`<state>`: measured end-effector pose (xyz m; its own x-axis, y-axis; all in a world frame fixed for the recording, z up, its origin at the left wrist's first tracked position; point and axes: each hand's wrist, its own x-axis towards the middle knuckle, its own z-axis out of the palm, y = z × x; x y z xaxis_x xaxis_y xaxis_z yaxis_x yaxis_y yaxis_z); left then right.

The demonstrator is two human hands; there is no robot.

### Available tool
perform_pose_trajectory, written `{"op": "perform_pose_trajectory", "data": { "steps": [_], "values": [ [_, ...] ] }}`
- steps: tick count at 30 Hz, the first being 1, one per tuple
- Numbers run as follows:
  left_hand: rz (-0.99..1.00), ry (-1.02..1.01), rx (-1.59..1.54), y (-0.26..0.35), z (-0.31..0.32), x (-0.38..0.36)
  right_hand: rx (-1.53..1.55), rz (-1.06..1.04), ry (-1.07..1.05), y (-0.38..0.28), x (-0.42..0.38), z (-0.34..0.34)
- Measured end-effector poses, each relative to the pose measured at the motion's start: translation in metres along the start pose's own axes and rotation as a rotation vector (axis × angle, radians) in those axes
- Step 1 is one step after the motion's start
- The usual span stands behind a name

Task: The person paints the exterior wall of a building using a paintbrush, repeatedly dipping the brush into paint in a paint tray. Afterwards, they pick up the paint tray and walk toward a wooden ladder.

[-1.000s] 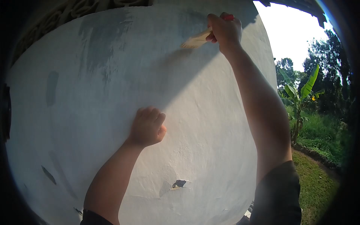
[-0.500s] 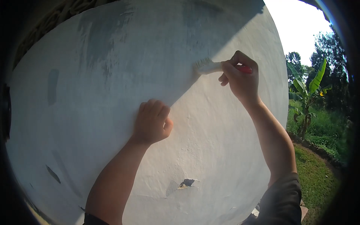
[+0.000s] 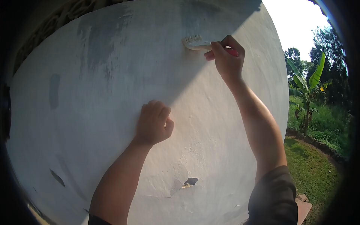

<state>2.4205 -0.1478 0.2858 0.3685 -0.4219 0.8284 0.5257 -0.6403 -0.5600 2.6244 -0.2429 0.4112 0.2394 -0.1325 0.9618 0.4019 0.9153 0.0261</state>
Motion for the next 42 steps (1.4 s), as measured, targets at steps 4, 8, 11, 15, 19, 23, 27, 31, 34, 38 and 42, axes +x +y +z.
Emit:
{"op": "perform_pose_trajectory", "data": {
  "steps": [4, 8, 11, 15, 19, 23, 27, 31, 34, 38, 42],
  "values": [
    [-0.019, -0.006, -0.045, -0.002, 0.002, -0.001, -0.031, -0.011, -0.044, -0.039, -0.019, -0.019],
    [-0.057, 0.023, -0.037, -0.001, 0.004, 0.000, -0.281, -0.675, 0.114, -0.019, 0.101, 0.017],
    [-0.062, -0.025, 0.005, -0.002, 0.002, -0.003, 0.163, -0.045, 0.140, 0.028, 0.152, 0.060],
    [-0.046, 0.000, -0.030, -0.003, 0.005, -0.003, 0.073, -0.002, 0.204, 0.016, 0.056, 0.050],
    [-0.058, -0.006, -0.067, 0.002, -0.001, 0.002, 0.029, 0.095, 0.061, -0.008, -0.066, 0.000],
    [-0.033, 0.081, -0.203, 0.003, -0.003, -0.004, -0.244, 0.266, -0.016, -0.051, -0.185, -0.045],
    [-0.325, 0.116, -0.453, 0.079, -0.025, -0.116, -0.086, 0.625, 0.111, -0.114, -0.309, -0.079],
    [-0.527, -0.424, -0.781, 0.225, -0.125, -0.375, 0.110, 1.198, 0.425, -0.218, -0.471, -0.097],
    [-0.771, -0.695, -0.925, 0.267, -0.196, -0.488, 0.081, 1.441, 0.619, -0.311, -0.571, -0.090],
    [-1.351, -1.088, -1.084, 0.326, -0.297, -0.583, -0.375, 1.933, 0.392, -0.391, -0.619, -0.069],
    [-1.978, -1.683, -0.935, 0.372, -0.481, -0.644, -0.647, 1.974, 0.056, -0.435, -0.743, -0.105]
  ]
}}
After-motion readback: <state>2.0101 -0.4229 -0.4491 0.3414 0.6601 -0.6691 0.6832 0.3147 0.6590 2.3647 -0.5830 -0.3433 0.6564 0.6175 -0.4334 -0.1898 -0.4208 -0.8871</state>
